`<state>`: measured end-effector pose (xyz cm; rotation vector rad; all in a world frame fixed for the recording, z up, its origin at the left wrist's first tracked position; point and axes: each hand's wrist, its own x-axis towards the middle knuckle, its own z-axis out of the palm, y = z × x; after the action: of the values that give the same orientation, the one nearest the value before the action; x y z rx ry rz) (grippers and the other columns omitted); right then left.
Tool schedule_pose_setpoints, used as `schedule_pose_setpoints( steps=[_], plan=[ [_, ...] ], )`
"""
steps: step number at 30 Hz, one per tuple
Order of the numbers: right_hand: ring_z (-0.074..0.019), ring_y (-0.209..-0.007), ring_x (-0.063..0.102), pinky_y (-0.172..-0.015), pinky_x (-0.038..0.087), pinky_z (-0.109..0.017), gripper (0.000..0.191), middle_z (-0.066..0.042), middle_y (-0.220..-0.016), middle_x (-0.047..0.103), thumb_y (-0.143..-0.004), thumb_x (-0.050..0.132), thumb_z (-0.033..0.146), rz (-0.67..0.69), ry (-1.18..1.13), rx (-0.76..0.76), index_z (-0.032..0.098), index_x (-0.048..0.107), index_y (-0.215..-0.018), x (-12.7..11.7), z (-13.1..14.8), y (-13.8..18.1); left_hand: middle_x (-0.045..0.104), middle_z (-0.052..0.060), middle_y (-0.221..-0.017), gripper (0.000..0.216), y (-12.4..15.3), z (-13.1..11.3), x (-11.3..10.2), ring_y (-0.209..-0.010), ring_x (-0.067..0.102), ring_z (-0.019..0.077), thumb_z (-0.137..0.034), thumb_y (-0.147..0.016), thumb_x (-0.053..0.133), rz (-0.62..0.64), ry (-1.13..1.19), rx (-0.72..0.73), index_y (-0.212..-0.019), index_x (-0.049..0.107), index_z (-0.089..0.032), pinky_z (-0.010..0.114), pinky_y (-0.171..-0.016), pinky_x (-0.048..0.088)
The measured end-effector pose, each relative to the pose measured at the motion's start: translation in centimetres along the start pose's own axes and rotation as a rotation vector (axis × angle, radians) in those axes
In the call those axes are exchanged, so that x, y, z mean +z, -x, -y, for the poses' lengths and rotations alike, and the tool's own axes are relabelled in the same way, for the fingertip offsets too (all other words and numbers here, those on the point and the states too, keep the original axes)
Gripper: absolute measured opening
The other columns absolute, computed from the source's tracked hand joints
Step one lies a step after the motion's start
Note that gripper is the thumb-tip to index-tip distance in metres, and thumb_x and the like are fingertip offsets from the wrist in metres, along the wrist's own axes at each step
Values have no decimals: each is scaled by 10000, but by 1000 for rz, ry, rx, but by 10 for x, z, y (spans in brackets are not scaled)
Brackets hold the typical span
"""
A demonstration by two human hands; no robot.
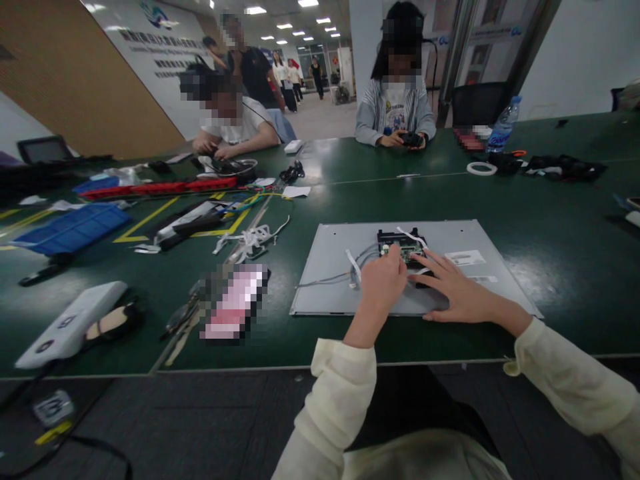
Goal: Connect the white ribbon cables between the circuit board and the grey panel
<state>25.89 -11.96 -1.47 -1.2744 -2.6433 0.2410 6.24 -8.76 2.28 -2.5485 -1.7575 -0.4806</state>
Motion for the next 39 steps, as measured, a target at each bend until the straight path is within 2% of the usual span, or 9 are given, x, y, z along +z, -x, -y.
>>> schedule_pose_setpoints(
  steps=[7,18,26,32,39],
  plan=[
    [-380,-1436,1,-1072,168,-671,763,-35,-1591,52,-817,463,686,-50,42,119,334,287,-1470,5,-10,-3,676,47,-734,182,1,1,1,-718,676,205,-234,-938,386,-22,17,-14,-1017,545,-193,264,-588,404],
    [-422,-1418,55,-972,271,-721,768,-83,-1582,86,-833,327,726,-157,206,592,271,316,-1452,15,-52,1,660,35,-766,165,3,2,-3,-712,663,185,-238,-953,371,32,11,10,-1018,516,-191,255,-605,421],
    [-451,-1399,43,-946,234,-764,809,-94,-1572,98,-809,294,760,-220,175,862,264,303,-1449,12,-85,19,595,-12,-690,157,5,3,-2,-572,577,126,-221,-969,339,26,112,73,-980,489,-175,219,-519,375],
    [-465,-1390,16,-963,199,-743,859,-118,-1576,55,-787,290,786,-216,119,987,241,295,-1452,4,-108,31,586,-10,-703,175,5,5,-1,-563,551,96,-234,-979,330,74,199,78,-990,489,-163,197,-520,375],
    [-461,-1380,16,-949,213,-698,911,-136,-1568,73,-765,295,815,-287,92,1061,224,307,-1459,2,-134,45,582,-8,-694,221,8,5,0,-542,534,86,-221,-979,311,60,245,98,-1029,513,-149,194,-503,373]
  ],
)
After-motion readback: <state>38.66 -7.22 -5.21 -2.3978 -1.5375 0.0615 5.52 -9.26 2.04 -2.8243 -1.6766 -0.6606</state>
